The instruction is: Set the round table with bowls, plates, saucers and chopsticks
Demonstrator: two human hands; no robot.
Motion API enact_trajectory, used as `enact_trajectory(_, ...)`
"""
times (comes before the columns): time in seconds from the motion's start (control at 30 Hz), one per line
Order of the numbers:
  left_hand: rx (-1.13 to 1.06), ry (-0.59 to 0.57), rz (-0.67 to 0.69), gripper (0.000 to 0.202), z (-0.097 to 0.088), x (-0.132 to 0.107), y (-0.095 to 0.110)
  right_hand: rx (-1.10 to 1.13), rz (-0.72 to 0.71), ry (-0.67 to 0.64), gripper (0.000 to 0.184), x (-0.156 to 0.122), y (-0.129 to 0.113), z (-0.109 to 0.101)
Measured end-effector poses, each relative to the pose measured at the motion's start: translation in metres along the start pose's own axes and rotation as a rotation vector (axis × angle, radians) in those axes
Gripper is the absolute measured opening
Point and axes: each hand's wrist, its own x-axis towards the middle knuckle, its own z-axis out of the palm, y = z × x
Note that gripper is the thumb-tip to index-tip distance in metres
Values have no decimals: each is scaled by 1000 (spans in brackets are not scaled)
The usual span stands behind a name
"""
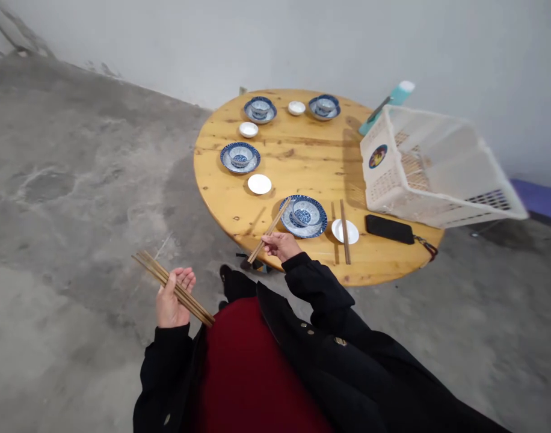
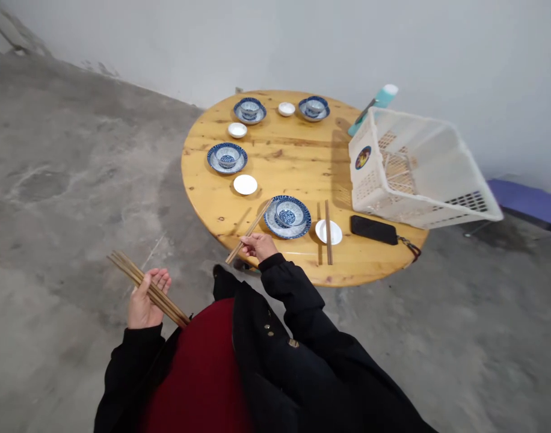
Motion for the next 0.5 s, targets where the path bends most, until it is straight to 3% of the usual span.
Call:
enact_trajectory(0.17, 67, -75, 15, 30, 14, 49, 20, 20, -9, 136, 31, 48, -22, 7)
enact_trajectory(0.3, 131, -90, 12, 32, 31, 100, 46, -39, -37, 212, 29, 98, -44, 16)
enact_trajectory(0.5, 301, -141, -82, 31, 84, 186, 89, -142, 11, 288, 28, 157, -73, 23)
